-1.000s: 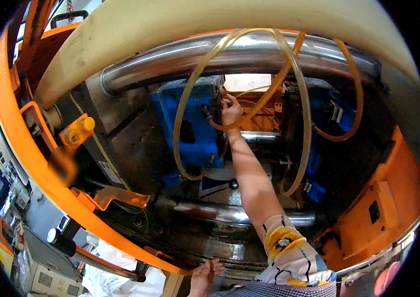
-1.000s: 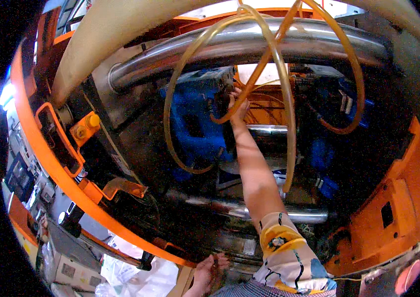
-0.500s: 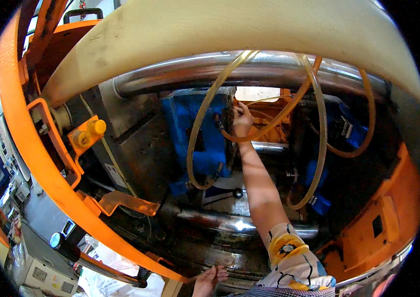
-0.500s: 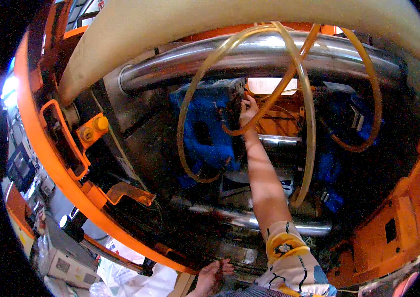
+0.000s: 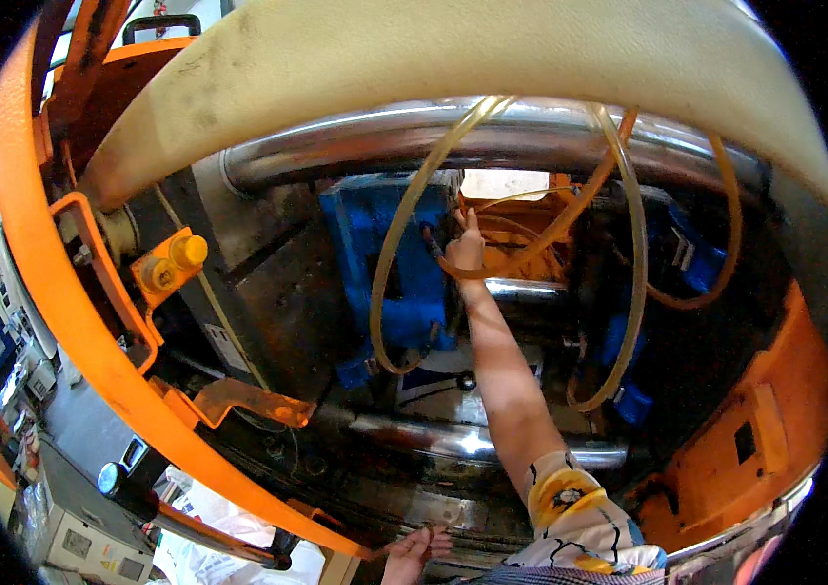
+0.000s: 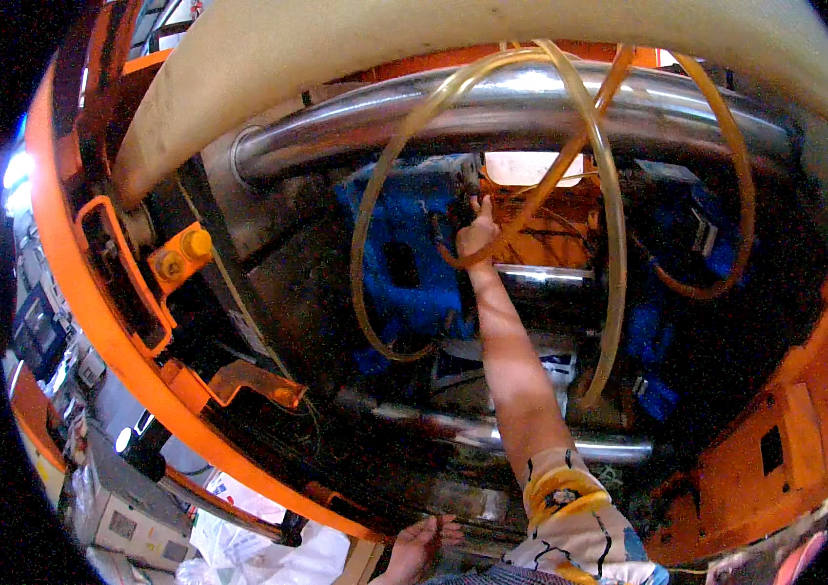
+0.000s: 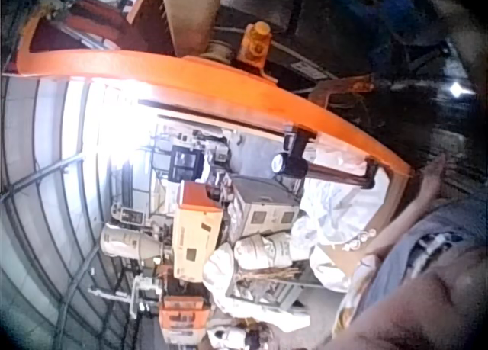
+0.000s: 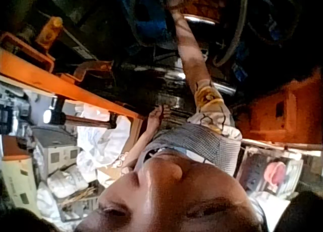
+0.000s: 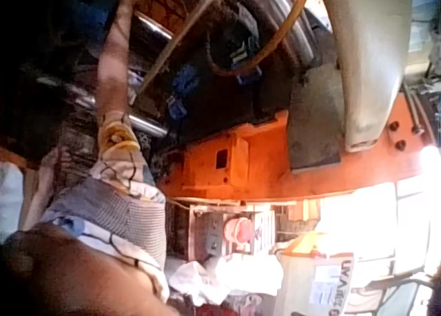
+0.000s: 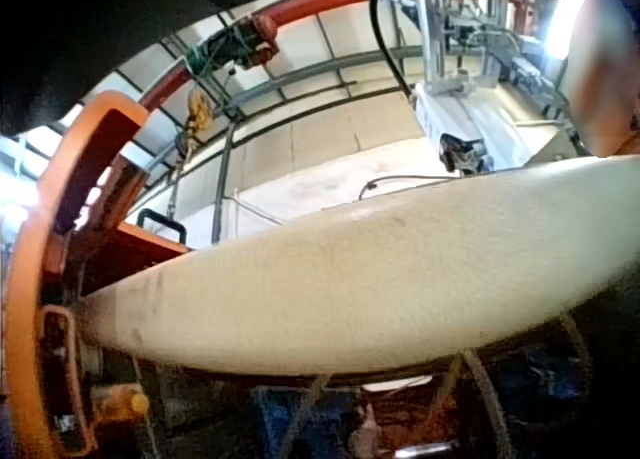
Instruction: The person opens the injection molding machine door, removes white plastic parts, and places them into a bag. They then close the door and repeat the process, occasionally inspecting the parts and interacting with another worker.
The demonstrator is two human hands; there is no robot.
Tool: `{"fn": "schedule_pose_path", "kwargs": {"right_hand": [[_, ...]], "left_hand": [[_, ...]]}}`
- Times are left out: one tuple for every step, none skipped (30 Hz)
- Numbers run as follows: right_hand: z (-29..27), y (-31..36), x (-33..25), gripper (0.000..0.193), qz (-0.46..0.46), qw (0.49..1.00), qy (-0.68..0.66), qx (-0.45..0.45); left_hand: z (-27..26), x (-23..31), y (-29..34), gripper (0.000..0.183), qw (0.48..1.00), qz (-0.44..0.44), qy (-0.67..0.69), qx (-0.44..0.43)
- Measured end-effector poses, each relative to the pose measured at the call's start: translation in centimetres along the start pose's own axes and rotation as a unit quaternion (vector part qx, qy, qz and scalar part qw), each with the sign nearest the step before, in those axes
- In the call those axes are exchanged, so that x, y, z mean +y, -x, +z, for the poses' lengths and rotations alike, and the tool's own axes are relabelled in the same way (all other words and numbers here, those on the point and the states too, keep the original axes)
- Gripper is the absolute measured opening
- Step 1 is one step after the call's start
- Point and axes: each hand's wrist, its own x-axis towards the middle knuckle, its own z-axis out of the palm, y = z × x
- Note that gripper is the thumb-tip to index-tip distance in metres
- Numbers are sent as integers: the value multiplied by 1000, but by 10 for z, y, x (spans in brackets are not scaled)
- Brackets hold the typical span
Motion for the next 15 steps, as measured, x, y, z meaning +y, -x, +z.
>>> {"fn": "schedule_pose_path", "kwargs": {"right_hand": [[-4, -4, 10, 62, -12, 1000, 20, -9], [-10, -8, 17, 62, -23, 999, 39, -19], [-13, -7, 10, 60, 1, 999, -24, -29], [-15, -6, -4, 58, 31, 998, -31, -46], [-17, -6, -24, 57, 61, 995, -39, -63], [-21, -6, -45, 55, 90, 992, -48, -80], [-24, -4, -62, 54, 122, 986, -57, -97], [-24, -3, -75, 53, 153, 979, -67, -116], [-19, -4, -59, 52, 132, 983, -73, -107], [-23, -10, -42, 52, 107, 987, -70, -93], [-4, -18, 19, 53, 28, 996, -67, -60], [-4, -24, 58, 54, -52, 996, -61, -27], [6, -4, 45, 51, -15, 987, -153, -39], [6, -4, 52, 49, -52, 993, -97, -29], [5, -8, 60, 48, -89, 995, -39, -19]], "left_hand": [[3, 11, -1, 43, 995, -81, 51, -8], [6, 35, -6, 43, 981, -163, 101, -14], [7, 50, -8, 43, 959, -242, 148, -14], [5, 52, -7, 42, 956, -242, 162, -22], [3, 53, -6, 42, 954, -240, 176, -29], [0, 55, -6, 42, 952, -238, 190, -35], [-2, 69, -9, 41, 950, -251, 184, -33], [-3, 86, -12, 40, 947, -264, 179, -28], [-4, 97, -11, 39, 944, -279, 173, -33], [-1, 93, -9, 38, 940, -275, 197, -42], [2, 84, -9, 37, 936, -270, 221, -51], [5, 79, -8, 36, 930, -267, 245, -61], [4, 100, -10, 36, 946, -256, 197, -39], [6, 106, -11, 36, 947, -259, 183, -44], [7, 110, -11, 36, 949, -262, 170, -51]]}}
